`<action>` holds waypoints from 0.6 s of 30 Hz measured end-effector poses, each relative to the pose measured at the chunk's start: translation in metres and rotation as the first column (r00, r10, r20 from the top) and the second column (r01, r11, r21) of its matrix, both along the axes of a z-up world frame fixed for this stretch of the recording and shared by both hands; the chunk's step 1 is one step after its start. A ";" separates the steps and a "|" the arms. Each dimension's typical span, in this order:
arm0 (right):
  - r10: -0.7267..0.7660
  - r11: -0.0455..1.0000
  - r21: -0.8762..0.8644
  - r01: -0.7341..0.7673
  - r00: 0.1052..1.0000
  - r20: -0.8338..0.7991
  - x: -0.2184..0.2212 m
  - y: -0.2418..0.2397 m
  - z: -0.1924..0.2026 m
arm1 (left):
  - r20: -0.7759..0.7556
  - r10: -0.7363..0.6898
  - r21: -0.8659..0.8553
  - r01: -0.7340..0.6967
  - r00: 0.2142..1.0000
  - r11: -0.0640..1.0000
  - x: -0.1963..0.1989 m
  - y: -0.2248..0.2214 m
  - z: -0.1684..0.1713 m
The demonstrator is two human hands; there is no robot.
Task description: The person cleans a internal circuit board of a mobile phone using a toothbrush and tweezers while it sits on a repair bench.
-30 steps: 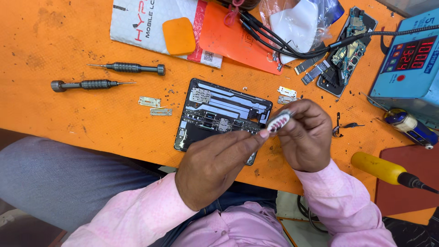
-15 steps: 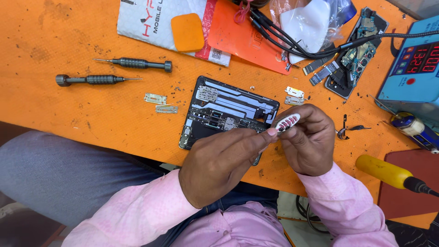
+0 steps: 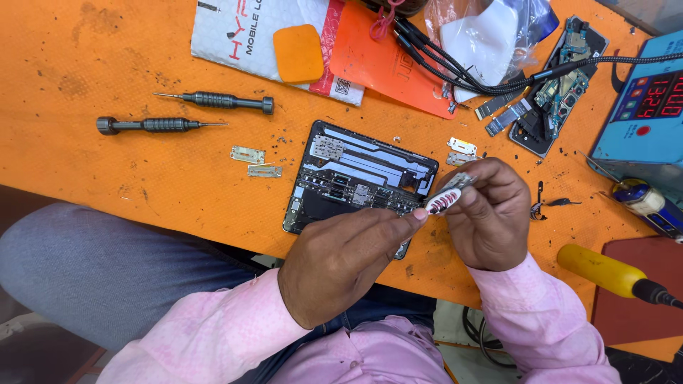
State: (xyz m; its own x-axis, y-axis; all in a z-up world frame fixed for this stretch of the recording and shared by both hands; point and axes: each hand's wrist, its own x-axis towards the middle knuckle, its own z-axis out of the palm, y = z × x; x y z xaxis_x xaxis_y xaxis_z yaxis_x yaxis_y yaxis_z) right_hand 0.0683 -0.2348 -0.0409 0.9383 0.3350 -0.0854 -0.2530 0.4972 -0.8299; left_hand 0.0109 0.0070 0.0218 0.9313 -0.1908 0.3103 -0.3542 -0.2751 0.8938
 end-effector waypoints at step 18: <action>0.048 0.997 -0.056 -0.046 0.998 0.035 -0.005 -0.003 -0.003 | 0.054 0.036 0.008 -0.036 0.998 0.999 0.004 -0.004 -0.005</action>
State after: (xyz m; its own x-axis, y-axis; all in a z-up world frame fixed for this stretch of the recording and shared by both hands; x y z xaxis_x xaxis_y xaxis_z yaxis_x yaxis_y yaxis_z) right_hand 0.0633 -0.2380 -0.0442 0.9245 0.3745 -0.0707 -0.2439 0.4390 -0.8647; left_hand 0.0146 0.0030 0.0170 0.9196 -0.1605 0.3586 -0.3914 -0.2964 0.8712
